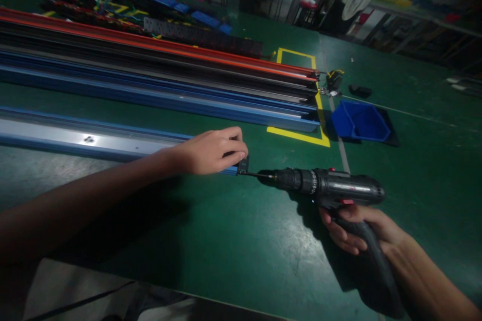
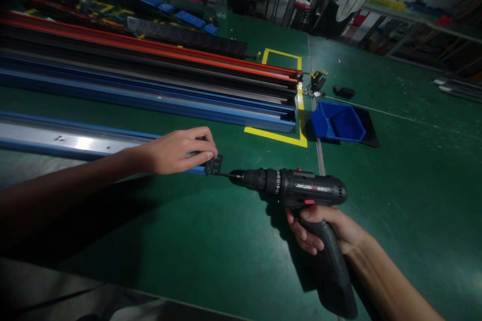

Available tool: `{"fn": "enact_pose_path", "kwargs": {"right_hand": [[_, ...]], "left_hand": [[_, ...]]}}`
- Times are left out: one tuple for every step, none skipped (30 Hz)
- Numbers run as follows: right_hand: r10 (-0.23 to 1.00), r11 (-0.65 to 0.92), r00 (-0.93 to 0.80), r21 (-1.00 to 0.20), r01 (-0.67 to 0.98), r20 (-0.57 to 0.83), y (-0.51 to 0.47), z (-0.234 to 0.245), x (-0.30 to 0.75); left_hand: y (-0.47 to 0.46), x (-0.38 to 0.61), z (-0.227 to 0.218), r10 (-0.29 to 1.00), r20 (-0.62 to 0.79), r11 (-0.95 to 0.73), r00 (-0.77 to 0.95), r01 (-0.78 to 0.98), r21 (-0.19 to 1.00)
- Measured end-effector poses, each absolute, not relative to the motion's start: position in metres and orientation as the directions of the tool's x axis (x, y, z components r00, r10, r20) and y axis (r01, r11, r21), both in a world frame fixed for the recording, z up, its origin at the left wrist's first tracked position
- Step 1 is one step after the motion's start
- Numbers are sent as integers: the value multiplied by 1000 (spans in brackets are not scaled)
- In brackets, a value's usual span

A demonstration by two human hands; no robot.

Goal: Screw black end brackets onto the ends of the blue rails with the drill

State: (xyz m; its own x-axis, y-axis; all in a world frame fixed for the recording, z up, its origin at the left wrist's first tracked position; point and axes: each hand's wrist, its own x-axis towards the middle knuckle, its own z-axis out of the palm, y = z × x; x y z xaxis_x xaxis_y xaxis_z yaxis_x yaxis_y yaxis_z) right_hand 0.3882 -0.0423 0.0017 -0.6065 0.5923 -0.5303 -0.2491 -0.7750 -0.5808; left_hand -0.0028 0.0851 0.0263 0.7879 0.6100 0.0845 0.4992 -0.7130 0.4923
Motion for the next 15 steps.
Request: {"fn": "enact_pose_path", "kwargs": {"right_hand": [[594,-775,-604,-580,-251,-532,-42,2,388],[593,-775,-604,-579,-252,-532,-43,2,389],[593,-776,-604,-579,-252,-532,-43,2,389],[591,-777,-607,-578,-250,-532,-43,1,389],[589,-778,-611,-577,-249,-530,-43,1,389],[587,-778,-616,-576,-250,-525,-43,1,389],[586,-778,-620,-576,-251,-522,-43,0,389],[587,-777,-624,-576,-255,-516,-43,0,389],[589,-775,-626,-576,-260,-511,-43,0,389],[589,-775,-629,-575,-261,-508,-42,0,389],[588,-775,-630,-576,-261,-507,-42,0,389],[586,-776,-633,-576,-258,-506,-42,0,389],[583,-778,-635,-575,-254,-507,-42,0,389],[579,-780,-638,-574,-250,-509,-41,0,389],[576,-782,-637,-572,-247,-513,-41,0,389]], "left_hand": [[85,-3,26,610,84,-713,788,499,493],[85,-3,27,610,85,-713,788,499,493],[85,-3,27,610,85,-712,788,499,493],[85,-3,27,611,84,-712,787,500,493],[85,-3,27,613,84,-711,786,501,494],[85,-2,27,614,85,-710,785,502,494],[85,-2,27,614,85,-710,785,502,494],[85,-2,27,614,85,-710,785,502,494],[85,-2,27,614,86,-711,784,503,492],[85,-2,27,615,85,-710,784,504,492],[85,-2,27,615,86,-710,784,504,492],[85,-2,27,616,86,-709,783,503,494],[85,-2,28,615,87,-709,784,501,497],[85,-2,28,613,86,-708,785,498,500],[85,-2,28,611,84,-708,787,496,503]]}}
